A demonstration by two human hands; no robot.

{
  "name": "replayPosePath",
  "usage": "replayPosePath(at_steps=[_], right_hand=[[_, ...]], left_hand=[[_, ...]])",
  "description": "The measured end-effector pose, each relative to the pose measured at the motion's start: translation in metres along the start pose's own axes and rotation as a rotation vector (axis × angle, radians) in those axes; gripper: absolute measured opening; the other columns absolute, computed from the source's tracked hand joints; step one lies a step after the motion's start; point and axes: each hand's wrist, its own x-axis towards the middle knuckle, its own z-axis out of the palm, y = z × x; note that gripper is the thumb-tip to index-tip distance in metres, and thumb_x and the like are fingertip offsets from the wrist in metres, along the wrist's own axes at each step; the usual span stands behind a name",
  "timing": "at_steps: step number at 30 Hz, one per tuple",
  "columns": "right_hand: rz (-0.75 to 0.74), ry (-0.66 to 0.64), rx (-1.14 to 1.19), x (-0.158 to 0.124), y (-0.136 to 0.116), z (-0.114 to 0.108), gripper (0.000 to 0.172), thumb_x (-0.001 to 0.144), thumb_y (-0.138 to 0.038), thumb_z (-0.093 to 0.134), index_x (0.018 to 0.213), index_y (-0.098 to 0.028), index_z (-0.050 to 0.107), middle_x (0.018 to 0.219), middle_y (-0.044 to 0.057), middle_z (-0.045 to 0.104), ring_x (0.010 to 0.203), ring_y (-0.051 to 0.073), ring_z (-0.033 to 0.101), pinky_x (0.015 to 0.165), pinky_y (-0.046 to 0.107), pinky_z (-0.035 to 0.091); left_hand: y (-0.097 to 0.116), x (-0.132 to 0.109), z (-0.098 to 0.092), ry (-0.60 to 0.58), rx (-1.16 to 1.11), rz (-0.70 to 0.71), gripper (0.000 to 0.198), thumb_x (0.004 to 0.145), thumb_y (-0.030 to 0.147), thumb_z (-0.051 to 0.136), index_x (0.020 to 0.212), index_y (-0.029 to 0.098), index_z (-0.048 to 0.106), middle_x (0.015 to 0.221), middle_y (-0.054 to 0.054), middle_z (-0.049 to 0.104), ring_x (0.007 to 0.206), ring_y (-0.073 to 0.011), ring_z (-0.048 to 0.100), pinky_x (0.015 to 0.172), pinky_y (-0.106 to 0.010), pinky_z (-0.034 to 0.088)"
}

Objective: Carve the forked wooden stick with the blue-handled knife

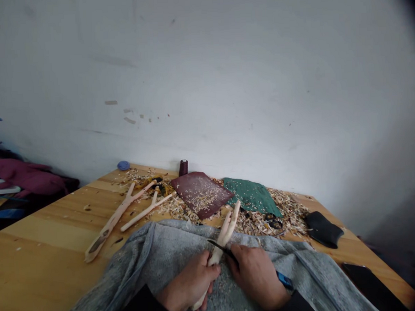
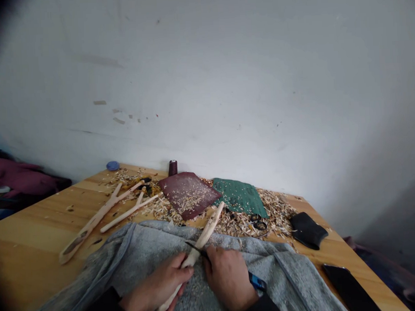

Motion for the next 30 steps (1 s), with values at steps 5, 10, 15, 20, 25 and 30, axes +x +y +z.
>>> replayPosePath(at_steps=[5,10,15,20,25,30], right_hand=[[0.059,0.040,-0.028,0.002,0.003,0.001,0.019,0.098,-0.030,0.050,0.090,-0.025,0.066,0.082,0.001,0.075,0.074,0.020,0.071,0.059,0.028,0.034],[0.195,0.081,-0.092,0.006,0.011,0.001,0.023,0.101,-0.030,0.046,0.092,-0.023,0.065,0.084,0.004,0.075,0.070,0.020,0.071,0.056,0.028,0.032],[0.032,0.019,-0.017,0.001,0.001,0.002,0.017,0.097,-0.026,0.052,0.089,-0.024,0.066,0.083,0.001,0.075,0.074,0.020,0.072,0.059,0.029,0.034],[0.052,0.031,-0.034,0.001,0.000,0.000,0.017,0.097,-0.028,0.052,0.089,-0.024,0.067,0.083,0.001,0.075,0.075,0.021,0.072,0.059,0.029,0.034],[0.195,0.064,-0.083,0.007,0.011,0.000,0.025,0.102,-0.031,0.044,0.093,-0.023,0.066,0.086,0.003,0.075,0.074,0.021,0.072,0.057,0.029,0.031],[0.062,0.022,-0.032,0.002,0.003,0.002,0.019,0.098,-0.026,0.049,0.090,-0.024,0.067,0.083,0.002,0.075,0.075,0.020,0.072,0.059,0.030,0.034]], left_hand=[[-0.005,0.004,0.000,0.001,-0.014,0.003,0.004,0.098,0.028,0.039,0.095,0.025,0.038,0.062,0.011,0.046,0.030,-0.0061,0.040,0.033,-0.017,0.031],[-0.006,0.003,-0.001,-0.002,-0.032,0.018,0.012,0.098,0.034,0.044,0.093,0.025,0.037,0.061,0.012,0.047,0.029,-0.0051,0.040,0.032,-0.015,0.029],[-0.004,0.003,0.000,-0.006,-0.030,0.008,0.005,0.098,0.024,0.037,0.093,0.025,0.038,0.061,0.012,0.045,0.029,-0.0054,0.040,0.031,-0.016,0.030],[-0.005,0.004,0.000,-0.010,-0.029,-0.003,0.006,0.098,0.022,0.035,0.093,0.025,0.037,0.062,0.011,0.046,0.029,-0.0061,0.040,0.030,-0.017,0.029],[-0.004,0.002,0.000,0.010,-0.019,-0.005,0.006,0.098,0.025,0.036,0.093,0.025,0.037,0.062,0.011,0.046,0.029,-0.0053,0.039,0.031,-0.017,0.028],[-0.006,0.004,0.001,0.002,-0.042,0.016,0.005,0.098,0.027,0.040,0.093,0.025,0.038,0.061,0.012,0.046,0.028,-0.0053,0.039,0.031,-0.016,0.029]])
